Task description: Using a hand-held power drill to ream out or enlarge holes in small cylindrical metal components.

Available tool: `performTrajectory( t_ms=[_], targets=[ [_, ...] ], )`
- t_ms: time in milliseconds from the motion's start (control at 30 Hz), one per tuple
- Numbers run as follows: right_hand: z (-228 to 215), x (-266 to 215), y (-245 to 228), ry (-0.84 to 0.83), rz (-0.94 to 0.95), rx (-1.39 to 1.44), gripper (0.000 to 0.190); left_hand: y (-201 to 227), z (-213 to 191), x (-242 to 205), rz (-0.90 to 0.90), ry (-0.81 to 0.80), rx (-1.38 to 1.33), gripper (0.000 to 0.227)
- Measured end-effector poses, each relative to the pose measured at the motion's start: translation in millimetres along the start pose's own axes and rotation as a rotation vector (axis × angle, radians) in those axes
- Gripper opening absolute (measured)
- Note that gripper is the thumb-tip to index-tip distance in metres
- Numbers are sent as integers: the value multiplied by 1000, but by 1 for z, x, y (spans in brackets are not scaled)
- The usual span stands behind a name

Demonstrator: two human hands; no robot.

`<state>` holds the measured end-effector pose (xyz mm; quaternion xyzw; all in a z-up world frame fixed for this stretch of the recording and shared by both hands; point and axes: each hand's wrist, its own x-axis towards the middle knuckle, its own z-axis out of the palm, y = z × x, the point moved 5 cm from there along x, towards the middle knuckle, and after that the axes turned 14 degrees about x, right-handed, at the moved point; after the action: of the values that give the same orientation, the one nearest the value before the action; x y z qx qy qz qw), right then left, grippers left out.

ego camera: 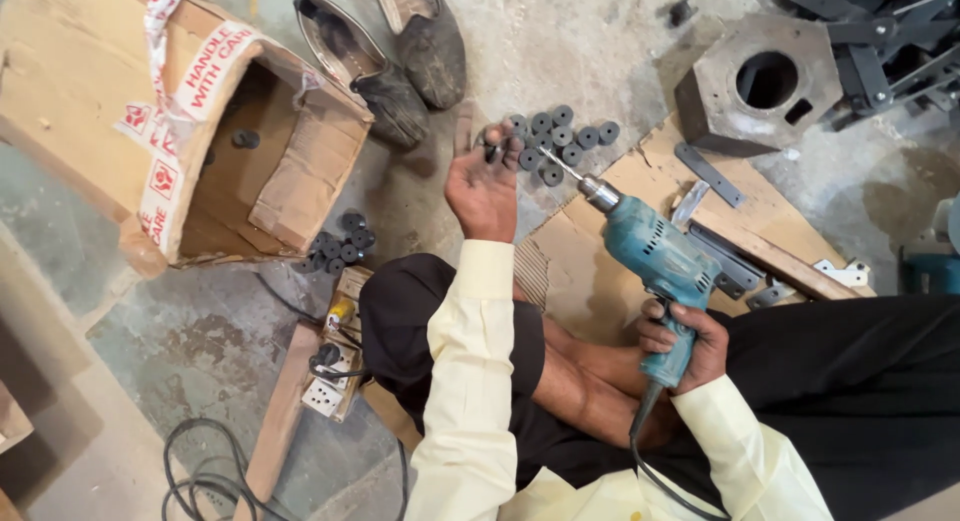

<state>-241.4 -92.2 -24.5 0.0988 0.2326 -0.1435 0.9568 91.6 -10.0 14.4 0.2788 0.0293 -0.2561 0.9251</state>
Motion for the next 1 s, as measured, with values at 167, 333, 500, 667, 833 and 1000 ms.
performTrajectory(
  t_ms=[167,333,500,667,833,1000],
  targets=[
    [0,2,-5,-56,-24,82,31,10,36,-13,46,-224,135,80],
    [-2,2,-5,-74,-31,119,30,23,70,-29,-63,-364,91,91],
    [1,3,-4,-66,-35,80,36,21,77,-34,-157,-529,64,93],
    [-2,4,-5,-45,-56,65,36,26,85,-40,-189,-542,143,85],
    [0,4,-4,-46,-45,66,34,39,97,-52,-82,-466,744,66],
    [1,5,-4,-54,-44,28,32,66,90,-73,17,-384,1085,53]
  ],
)
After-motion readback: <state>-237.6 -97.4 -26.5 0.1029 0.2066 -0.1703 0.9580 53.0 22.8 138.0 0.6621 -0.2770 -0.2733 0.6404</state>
